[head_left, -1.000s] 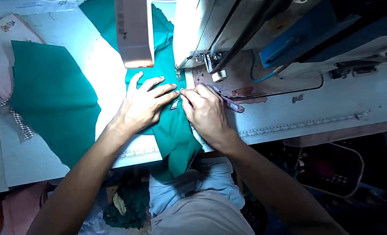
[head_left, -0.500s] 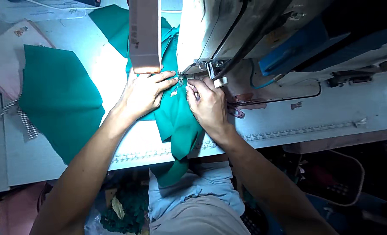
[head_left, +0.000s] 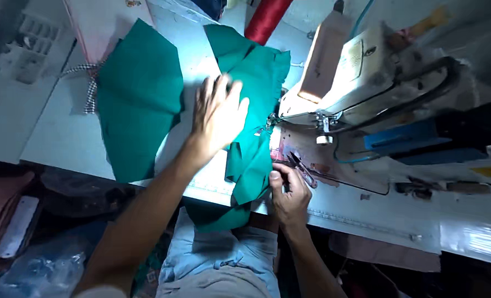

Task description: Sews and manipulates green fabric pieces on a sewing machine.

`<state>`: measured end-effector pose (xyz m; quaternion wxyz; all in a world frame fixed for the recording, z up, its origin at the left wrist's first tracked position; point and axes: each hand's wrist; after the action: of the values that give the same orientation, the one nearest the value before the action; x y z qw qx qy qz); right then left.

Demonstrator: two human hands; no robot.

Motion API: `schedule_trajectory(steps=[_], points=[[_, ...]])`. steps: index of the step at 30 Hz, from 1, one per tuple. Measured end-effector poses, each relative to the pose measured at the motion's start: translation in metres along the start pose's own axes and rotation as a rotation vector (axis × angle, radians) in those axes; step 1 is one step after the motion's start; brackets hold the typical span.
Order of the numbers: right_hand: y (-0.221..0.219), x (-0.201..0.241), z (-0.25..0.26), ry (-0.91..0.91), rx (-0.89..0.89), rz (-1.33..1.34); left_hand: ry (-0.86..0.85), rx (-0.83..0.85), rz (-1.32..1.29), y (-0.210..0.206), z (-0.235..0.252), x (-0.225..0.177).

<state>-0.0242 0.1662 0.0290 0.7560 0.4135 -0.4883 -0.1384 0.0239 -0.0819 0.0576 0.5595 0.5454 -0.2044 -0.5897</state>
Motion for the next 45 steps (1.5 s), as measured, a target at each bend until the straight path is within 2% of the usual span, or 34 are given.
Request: schedule_trajectory(steps=[3, 5, 7, 9, 11, 13, 15, 17, 19, 21, 23, 28, 30, 32, 35, 37, 38, 39, 40, 42, 43, 44, 45], points=[[-0.001, 0.011, -0.015, -0.056, 0.055, -0.049, 0.065, 0.036, -0.064, 0.000, -0.085, -0.036], [0.000, 0.015, -0.019, -0.100, 0.060, -0.025, 0.026, -0.012, -0.085, -0.012, -0.110, -0.051], [0.009, 0.023, -0.017, -0.241, 0.113, 0.098, 0.028, -0.093, -0.164, -0.013, -0.117, -0.061], [0.022, 0.027, -0.009, -0.435, 0.210, 0.342, 0.095, -0.152, -0.348, -0.003, -0.113, -0.063], [0.034, 0.026, -0.005, -0.597, 0.293, 0.599, 0.224, -0.141, -0.671, 0.008, -0.106, -0.059], [0.043, 0.027, -0.002, -0.663, 0.360, 0.643, 0.321, -0.188, -0.982, 0.009, -0.089, -0.050], [0.049, 0.024, 0.000, -0.625, 0.393, 0.478, 0.388, -0.245, -1.084, 0.010, -0.074, -0.048], [0.053, 0.022, -0.007, -0.505, 0.276, 0.204, 0.428, -0.282, -1.072, 0.012, -0.069, -0.049], [0.047, 0.031, -0.015, -0.391, 0.147, 0.152, 0.364, -0.306, -1.073, 0.008, -0.066, -0.050], [0.031, 0.039, -0.021, -0.374, 0.173, 0.179, 0.310, -0.304, -1.143, 0.000, -0.065, -0.054], [0.020, 0.040, -0.023, -0.373, 0.220, 0.165, 0.336, -0.290, -1.189, 0.003, -0.058, -0.054], [0.045, 0.017, -0.010, -0.442, 0.276, 0.265, 0.563, -0.290, -1.143, 0.033, -0.013, -0.022], [0.054, 0.007, -0.002, -0.487, 0.202, 0.267, 0.532, -0.216, -0.993, 0.026, -0.002, 0.001], [0.052, -0.001, 0.000, -0.543, 0.118, 0.397, 0.483, -0.191, -0.823, 0.013, -0.002, 0.016], [0.048, 0.006, -0.002, -0.595, 0.032, 0.618, 0.321, -0.252, -0.457, 0.006, -0.019, 0.007], [0.046, 0.026, -0.009, -0.513, -0.030, 0.607, 0.122, -0.332, -0.224, 0.014, -0.044, -0.018], [0.042, 0.040, -0.011, -0.419, -0.046, 0.557, 0.072, -0.308, -0.221, 0.022, -0.059, -0.031], [0.034, 0.054, -0.012, -0.290, -0.039, 0.488, 0.054, -0.243, -0.317, 0.031, -0.066, -0.042], [0.024, 0.068, -0.013, -0.144, 0.020, 0.401, 0.072, -0.102, -0.471, 0.042, -0.068, -0.048], [-0.004, 0.084, -0.019, 0.163, 0.256, 0.166, 0.179, 0.278, -0.695, 0.056, -0.064, -0.039], [-0.013, 0.089, -0.023, 0.284, 0.433, 0.052, 0.189, 0.363, -0.669, 0.054, -0.063, -0.030], [-0.018, 0.092, -0.027, 0.365, 0.591, -0.002, 0.163, 0.378, -0.591, 0.049, -0.062, -0.022], [-0.017, 0.093, -0.029, 0.374, 0.662, 0.024, 0.119, 0.356, -0.509, 0.044, -0.061, -0.018]])
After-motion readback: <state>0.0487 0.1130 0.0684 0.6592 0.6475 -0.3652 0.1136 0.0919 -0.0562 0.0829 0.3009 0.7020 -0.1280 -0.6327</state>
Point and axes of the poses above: each hand's wrist, its own z-axis towards the middle knuckle, its own y-axis out of the back of the hand, x = y × z, and after that the axes turned 14 degrees about -y, right-handed
